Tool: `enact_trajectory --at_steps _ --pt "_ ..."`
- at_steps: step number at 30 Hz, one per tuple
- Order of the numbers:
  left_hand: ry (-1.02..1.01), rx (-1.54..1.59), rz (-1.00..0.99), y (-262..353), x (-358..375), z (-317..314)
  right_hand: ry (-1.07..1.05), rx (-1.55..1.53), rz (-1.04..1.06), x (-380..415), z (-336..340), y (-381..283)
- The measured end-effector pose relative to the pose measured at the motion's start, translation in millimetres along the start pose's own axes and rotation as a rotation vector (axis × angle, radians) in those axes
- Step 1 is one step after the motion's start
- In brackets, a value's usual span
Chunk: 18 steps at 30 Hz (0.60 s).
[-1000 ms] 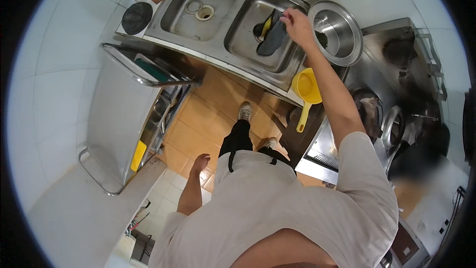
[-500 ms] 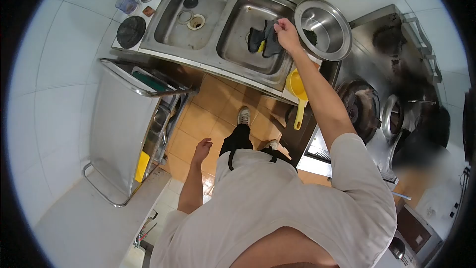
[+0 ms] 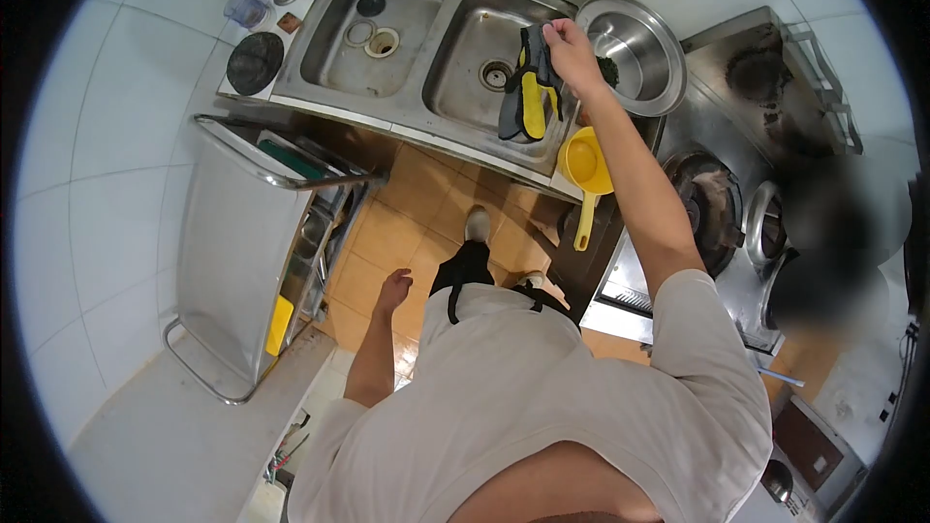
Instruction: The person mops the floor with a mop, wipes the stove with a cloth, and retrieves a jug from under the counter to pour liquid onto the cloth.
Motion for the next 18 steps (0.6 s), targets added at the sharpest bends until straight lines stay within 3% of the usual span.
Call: enact_trajectory --at_steps 3,5,8,9,12,13,16,18 --pt "0.023 0.037 -0.021 14.6 -5.1 0.0 -0.140 -0.283 -0.094 -1.5 -18.9 2.4" --pt "0.021 0.117 -0.048 20.7 -10.2 -2.7 -0.276 -0.450 -0.174 18.1 -28.5 -30.8" --pt "0.031 0.059 -0.021 26.6 -10.3 -1.8 -0.118 0.256 0.424 18.9 -9.6 -90.4" --pt "0.028 0.064 -0.025 26.5 -11.6 -2.4 -0.063 0.424 0.435 25.3 -3.8 -104.9" --pt "0.008 0.067 -0.005 -2.1 -23.1 -4.6 -0.124 0.565 0.446 -3.8 -18.7 -65.0" --pt "0.002 0.066 0.021 -10.0 -25.3 -5.4 -0.121 0.477 0.384 -4.4 -15.4 -64.9" --pt "0.009 0.031 0.008 -24.0 -26.3 -0.7 0.140 0.351 0.499 12.1 4.9 -90.3" --pt "0.012 -0.013 0.008 -22.0 -15.1 1.2 0.152 0.534 0.529 -3.0 -11.8 -55.9"
Point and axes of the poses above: each hand's wrist, its own x-axis away from the middle knuckle, its own z-axis out of the back of the hand, y = z × x, the point moved 10 cm from there along -x, towards the middle knuckle, and after that the axes turned 5 degrees about x, right-handed, at the moved point
